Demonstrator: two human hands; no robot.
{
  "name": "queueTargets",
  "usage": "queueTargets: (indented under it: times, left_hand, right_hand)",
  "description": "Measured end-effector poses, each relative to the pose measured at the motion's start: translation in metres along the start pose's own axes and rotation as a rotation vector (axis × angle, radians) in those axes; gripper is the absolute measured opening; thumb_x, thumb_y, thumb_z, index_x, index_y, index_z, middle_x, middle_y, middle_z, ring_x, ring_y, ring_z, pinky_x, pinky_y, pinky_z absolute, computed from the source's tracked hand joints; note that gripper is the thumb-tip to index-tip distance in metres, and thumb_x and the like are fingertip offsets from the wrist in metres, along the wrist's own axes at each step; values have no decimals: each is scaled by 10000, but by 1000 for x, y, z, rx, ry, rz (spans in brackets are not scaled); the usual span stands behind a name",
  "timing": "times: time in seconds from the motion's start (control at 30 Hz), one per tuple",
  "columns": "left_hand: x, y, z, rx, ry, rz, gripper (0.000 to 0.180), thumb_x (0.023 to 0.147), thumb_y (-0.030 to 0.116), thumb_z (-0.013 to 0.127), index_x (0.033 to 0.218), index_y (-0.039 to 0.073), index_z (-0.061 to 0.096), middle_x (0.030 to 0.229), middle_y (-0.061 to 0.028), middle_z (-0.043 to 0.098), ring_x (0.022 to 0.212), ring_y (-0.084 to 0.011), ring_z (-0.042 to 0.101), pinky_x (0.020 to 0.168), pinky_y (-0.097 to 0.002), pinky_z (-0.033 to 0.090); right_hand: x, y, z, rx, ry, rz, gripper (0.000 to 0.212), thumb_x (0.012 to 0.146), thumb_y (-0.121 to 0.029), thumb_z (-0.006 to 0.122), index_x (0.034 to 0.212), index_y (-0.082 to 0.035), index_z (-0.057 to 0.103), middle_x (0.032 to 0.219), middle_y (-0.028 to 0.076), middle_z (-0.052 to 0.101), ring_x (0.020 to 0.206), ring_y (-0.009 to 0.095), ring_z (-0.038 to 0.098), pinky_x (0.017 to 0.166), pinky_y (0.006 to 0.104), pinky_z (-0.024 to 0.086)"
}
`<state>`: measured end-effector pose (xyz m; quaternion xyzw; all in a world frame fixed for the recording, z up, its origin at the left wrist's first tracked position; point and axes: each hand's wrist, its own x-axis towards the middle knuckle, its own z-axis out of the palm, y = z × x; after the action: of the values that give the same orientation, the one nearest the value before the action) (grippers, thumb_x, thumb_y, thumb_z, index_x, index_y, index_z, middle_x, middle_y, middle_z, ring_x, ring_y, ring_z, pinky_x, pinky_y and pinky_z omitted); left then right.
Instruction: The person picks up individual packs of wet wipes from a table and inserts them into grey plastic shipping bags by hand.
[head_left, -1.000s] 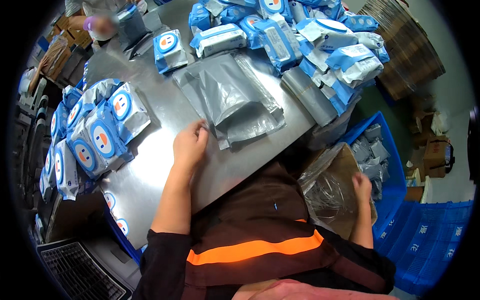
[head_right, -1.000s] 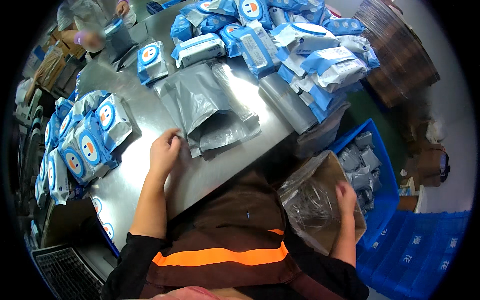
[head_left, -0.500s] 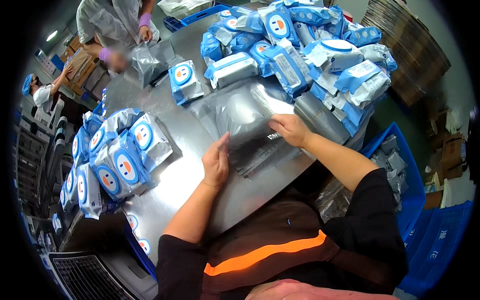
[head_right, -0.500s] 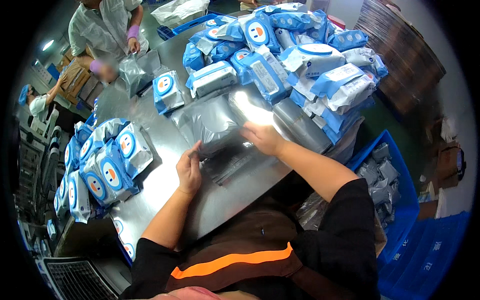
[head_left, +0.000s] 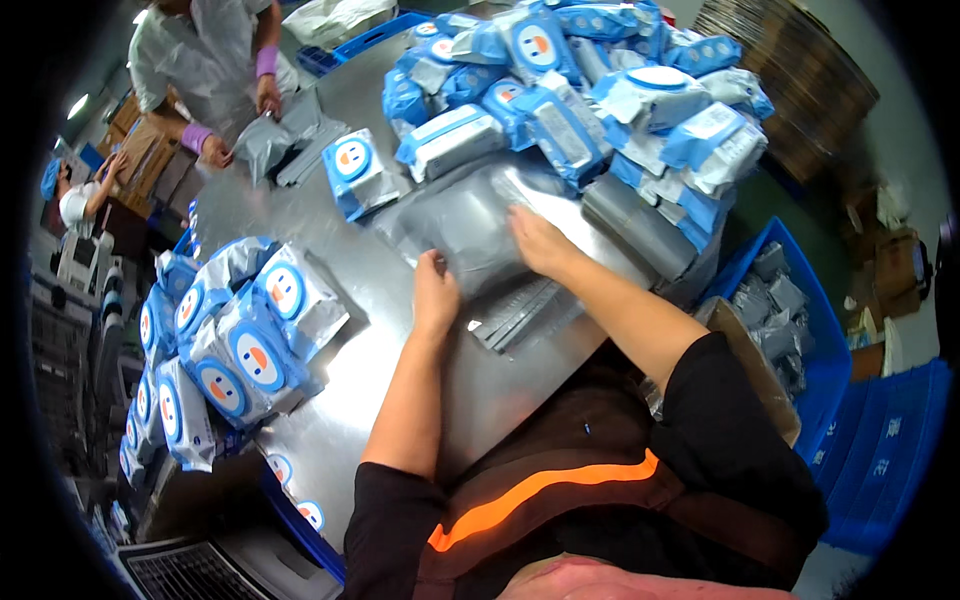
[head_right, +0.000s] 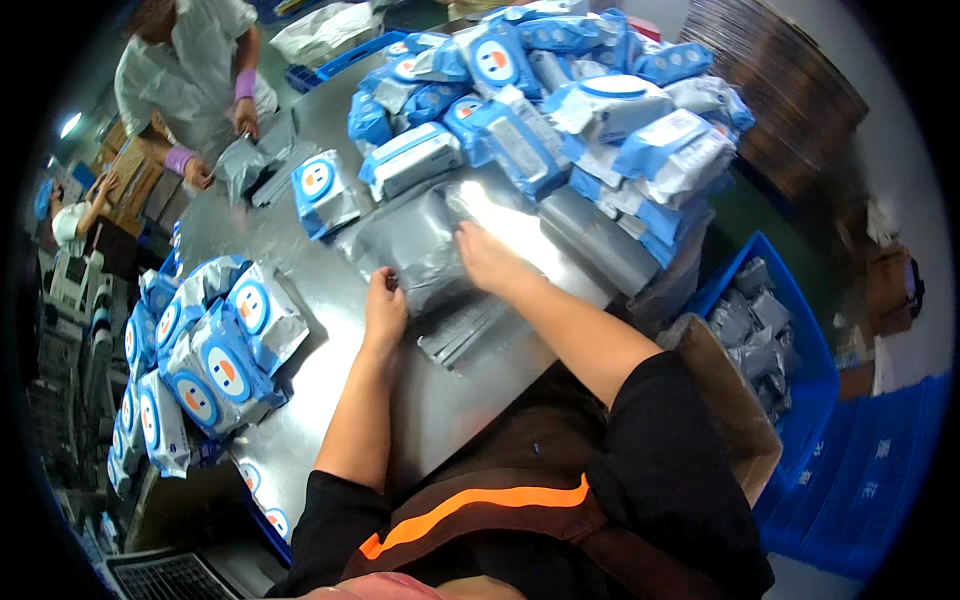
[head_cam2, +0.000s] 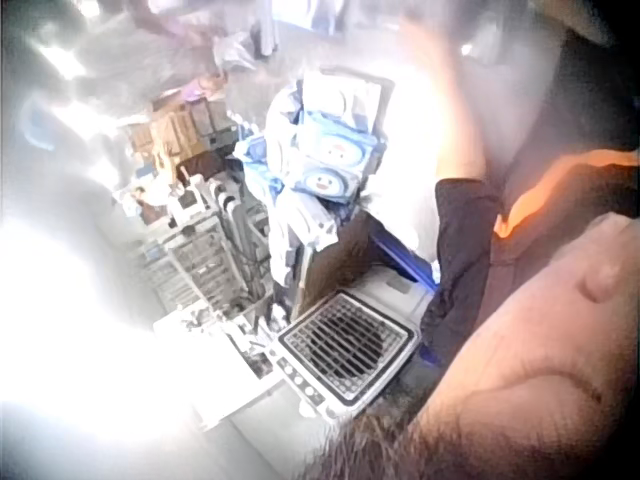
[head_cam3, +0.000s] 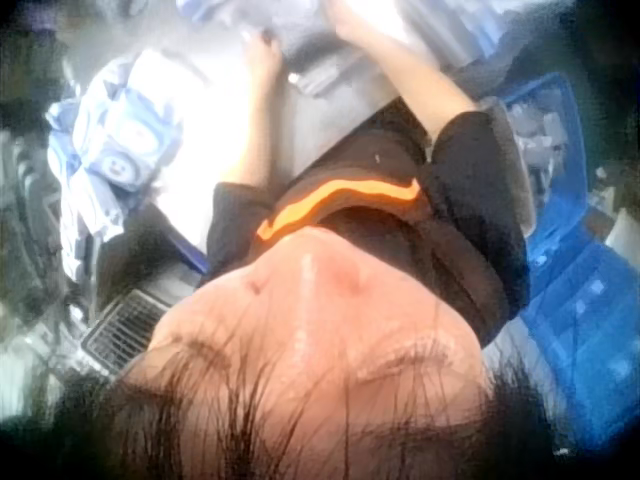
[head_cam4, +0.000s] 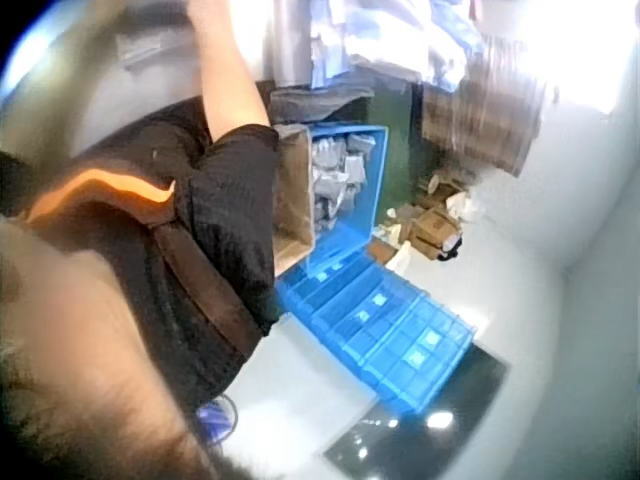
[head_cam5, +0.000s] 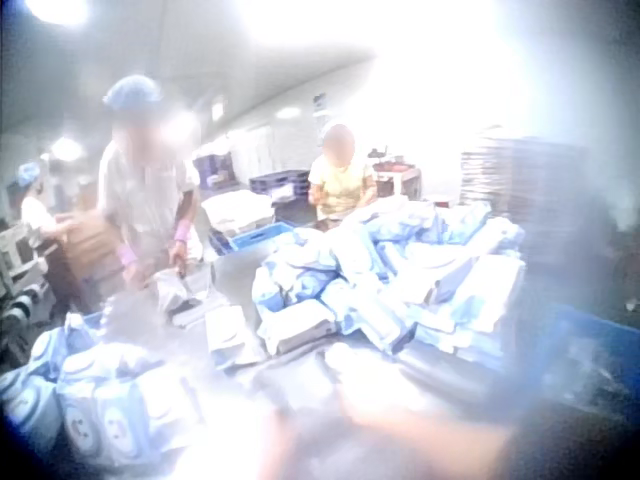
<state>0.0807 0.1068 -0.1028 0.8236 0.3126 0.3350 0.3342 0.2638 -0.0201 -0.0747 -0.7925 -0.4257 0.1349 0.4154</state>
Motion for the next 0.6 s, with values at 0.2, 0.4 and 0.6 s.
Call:
queueTargets:
  times: [0.2, 0.4, 0.6]
  left_hand:
    - [-19, 53, -46, -628, -214, -89, 229, 972, 96, 569, 1176, -2, 598, 1013, -48, 599, 910, -149, 568, 834, -274, 473]
    - [21, 17, -22, 680, -127, 377, 485, 958, 321, 595, 1380, 88, 545, 1454, -196, 484, 1335, -418, 440, 1086, -546, 349]
    - [11, 25, -15, 707, -301, 253, 577, 950, 392, 570, 1431, 81, 496, 1511, -227, 415, 1414, -442, 334, 1150, -565, 259]
  right_hand:
    - [-84, -77, -63, 1197, -256, 504, 601, 904, -489, 700, 1337, -112, 522, 1242, 64, 610, 1065, 232, 635, 809, 459, 579]
    - [-244, 9, -176, 1197, 33, 511, 427, 920, -388, 692, 1227, -97, 635, 1237, 73, 621, 1138, 208, 593, 909, 435, 518]
    - [-387, 68, -315, 944, 1017, 664, 672, 910, -540, 647, 1390, -89, 512, 1356, 126, 564, 1162, 321, 595, 896, 517, 533]
